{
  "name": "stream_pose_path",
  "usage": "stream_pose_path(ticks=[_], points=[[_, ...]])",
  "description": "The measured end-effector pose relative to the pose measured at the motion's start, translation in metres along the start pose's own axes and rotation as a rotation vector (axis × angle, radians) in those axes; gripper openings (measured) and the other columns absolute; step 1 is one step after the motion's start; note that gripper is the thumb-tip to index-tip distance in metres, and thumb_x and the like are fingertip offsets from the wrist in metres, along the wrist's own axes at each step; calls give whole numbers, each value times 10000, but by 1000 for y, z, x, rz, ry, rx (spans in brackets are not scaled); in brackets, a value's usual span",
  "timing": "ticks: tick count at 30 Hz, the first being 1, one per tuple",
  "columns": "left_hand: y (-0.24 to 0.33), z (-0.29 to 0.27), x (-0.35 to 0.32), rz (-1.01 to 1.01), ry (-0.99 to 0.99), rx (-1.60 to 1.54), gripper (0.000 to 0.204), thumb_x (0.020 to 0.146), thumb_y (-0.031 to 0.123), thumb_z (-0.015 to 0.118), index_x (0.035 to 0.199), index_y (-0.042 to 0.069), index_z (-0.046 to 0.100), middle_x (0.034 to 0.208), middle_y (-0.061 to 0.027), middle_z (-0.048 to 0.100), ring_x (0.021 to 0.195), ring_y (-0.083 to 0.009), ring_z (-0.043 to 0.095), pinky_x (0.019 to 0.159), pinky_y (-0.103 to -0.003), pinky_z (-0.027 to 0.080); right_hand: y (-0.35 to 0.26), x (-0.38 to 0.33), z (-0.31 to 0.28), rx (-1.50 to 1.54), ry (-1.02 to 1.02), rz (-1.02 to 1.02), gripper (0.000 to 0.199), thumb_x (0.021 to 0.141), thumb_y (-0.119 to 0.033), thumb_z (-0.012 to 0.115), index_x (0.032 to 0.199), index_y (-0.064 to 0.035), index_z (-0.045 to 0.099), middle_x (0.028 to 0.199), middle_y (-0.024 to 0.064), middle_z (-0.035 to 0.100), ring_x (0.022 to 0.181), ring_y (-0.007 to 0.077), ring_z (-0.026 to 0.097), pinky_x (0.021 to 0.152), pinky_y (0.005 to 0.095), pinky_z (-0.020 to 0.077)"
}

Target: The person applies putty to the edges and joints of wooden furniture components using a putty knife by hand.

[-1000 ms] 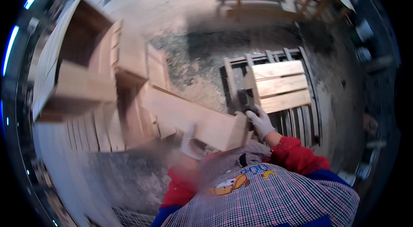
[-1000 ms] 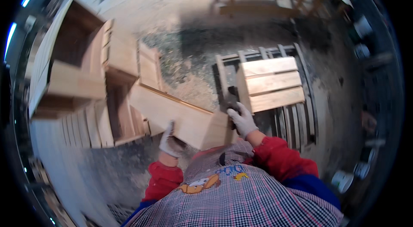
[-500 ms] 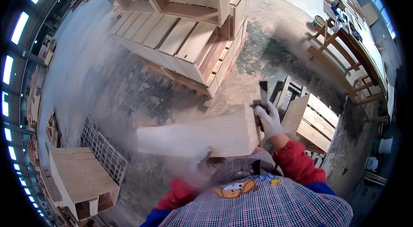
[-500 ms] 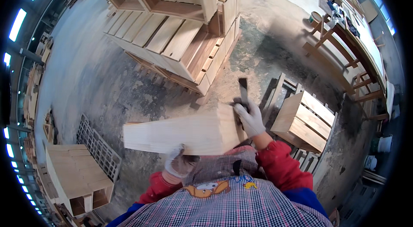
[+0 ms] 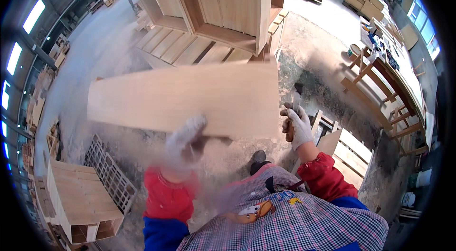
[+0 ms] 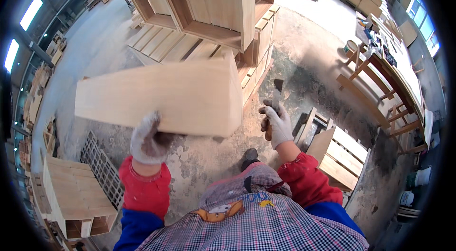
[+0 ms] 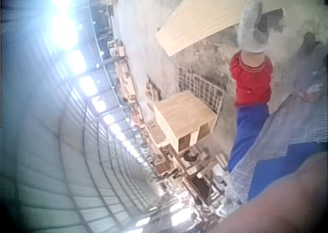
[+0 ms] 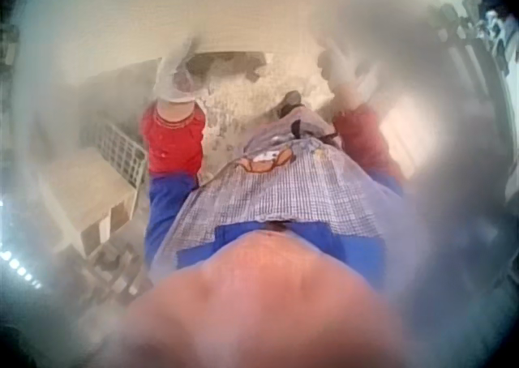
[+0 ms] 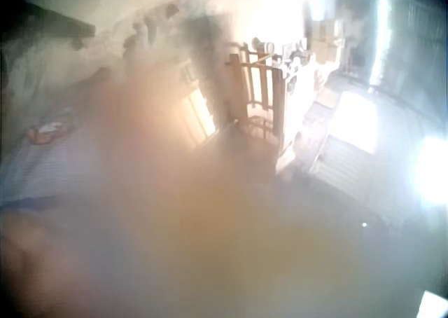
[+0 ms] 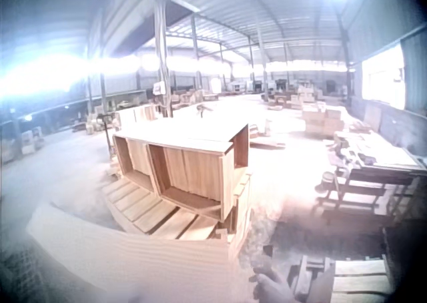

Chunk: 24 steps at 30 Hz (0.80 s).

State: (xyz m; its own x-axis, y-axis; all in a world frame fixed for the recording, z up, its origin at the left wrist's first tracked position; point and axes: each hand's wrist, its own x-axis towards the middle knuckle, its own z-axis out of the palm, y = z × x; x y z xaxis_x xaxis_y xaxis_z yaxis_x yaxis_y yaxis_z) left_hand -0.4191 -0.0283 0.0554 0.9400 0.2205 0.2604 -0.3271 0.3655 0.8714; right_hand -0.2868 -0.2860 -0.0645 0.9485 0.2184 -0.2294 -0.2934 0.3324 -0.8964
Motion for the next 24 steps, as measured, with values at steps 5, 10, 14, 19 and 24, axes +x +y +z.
stream_pose_path(ticks=[5,10,14,19,24], points=[[-14,10,124,-69,108,-113,385,862,210,606,1153,-21,502,1036,-204,606,860,-337,632,651,-410,558,-1,38,-34,-20,146,86,273,893,-124,518,1155,-50,504,864,82,581,503,128,502,449,265,435],[-44,4,217,-263,34,-262,377,876,236,590,1173,12,528,1096,-144,602,940,-326,616,765,-456,537,-6,68,-55,-8,238,205,265,900,-140,516,1156,-74,513,837,61,583,501,129,507,427,265,418],[-68,10,260,-300,63,-232,399,881,263,599,1169,5,500,1028,-180,616,895,-323,639,717,-426,566,-12,93,-61,-36,257,181,282,910,-157,511,1184,-93,491,862,66,582,527,132,515,449,267,424],[-82,16,282,-341,13,-184,568,869,446,567,1224,13,468,1069,-172,601,919,-314,629,746,-434,540,-28,109,-43,-13,219,136,458,942,-205,438,1377,-111,328,938,88,572,575,134,530,487,263,454],[-57,12,264,-494,-310,-297,733,859,591,487,1254,-25,440,1109,-197,590,938,-316,621,781,-426,527,-62,106,-2,5,137,-182,520,932,-154,355,1435,-97,241,1006,112,546,632,123,539,536,245,471]])
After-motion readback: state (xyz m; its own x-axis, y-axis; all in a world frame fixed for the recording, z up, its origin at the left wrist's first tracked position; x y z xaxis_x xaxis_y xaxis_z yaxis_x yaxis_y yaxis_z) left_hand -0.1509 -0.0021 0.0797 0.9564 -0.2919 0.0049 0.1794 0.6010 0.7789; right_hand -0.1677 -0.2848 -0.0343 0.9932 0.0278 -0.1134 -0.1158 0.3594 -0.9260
